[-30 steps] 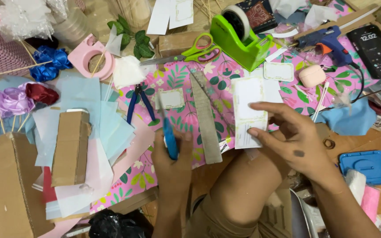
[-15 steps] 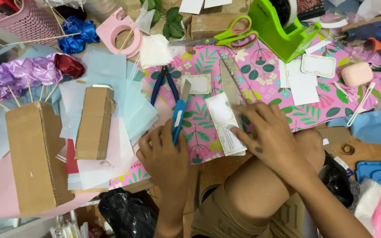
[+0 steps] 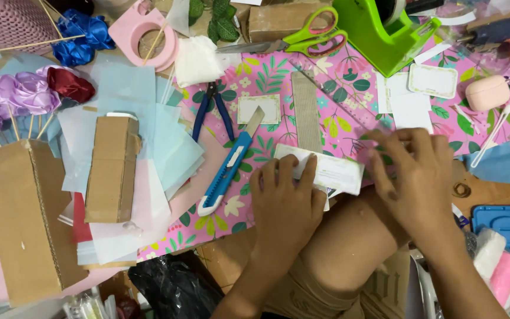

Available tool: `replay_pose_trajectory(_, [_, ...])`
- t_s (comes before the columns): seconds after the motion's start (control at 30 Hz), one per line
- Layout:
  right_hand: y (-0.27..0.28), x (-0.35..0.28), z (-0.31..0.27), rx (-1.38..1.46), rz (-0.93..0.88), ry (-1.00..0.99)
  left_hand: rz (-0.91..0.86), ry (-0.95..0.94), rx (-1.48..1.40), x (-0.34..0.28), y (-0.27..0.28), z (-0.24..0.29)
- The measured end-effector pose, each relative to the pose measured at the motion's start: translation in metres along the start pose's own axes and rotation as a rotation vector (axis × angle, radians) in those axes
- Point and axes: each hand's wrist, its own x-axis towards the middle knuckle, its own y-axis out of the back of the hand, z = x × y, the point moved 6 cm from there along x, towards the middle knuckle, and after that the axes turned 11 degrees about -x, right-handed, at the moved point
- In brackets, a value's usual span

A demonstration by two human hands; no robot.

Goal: The person measures and cuts small rectangular pieces of white paper using a ruler, a utility knife, and scissors. They align the ruler on the paper, score the edges with the knife, and then trim the pieces with scissors.

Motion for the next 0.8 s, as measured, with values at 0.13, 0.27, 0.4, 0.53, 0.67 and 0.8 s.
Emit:
replay_pose_trajectory(0.13, [0.008,0.004,-0.034,0.131,0.003,0.163,0.008,0.027,-0.006,-0.001,0.000,-0.001])
replay_pose_trajectory(0.27, [-0.010,0.005,-0.044,0.220,-0.019,0.251,0.049,0.003,-0.006,0.000,0.004,-0.012])
replay_pose_trajectory(0.4, [-0.015,0.008,-0.045,0.259,-0.002,0.205,0.034,-0.018,-0.013,-0.004,0.004,-0.036])
replay_pose_trajectory(0.53, [-0.022,0.005,-0.047,0.243,-0.041,0.170,-0.011,-0.016,-0.070,-0.002,0.007,-0.041])
replay_pose_trajectory(0.67, [-0.021,0.008,-0.048,0.264,-0.001,0.155,0.005,-0.025,-0.077,-0.001,0.008,-0.042])
replay_pose_trajectory(0.8, [-0.022,0.006,-0.048,0.265,-0.016,0.113,0.012,-0.014,-0.079,0.000,0.009,-0.041])
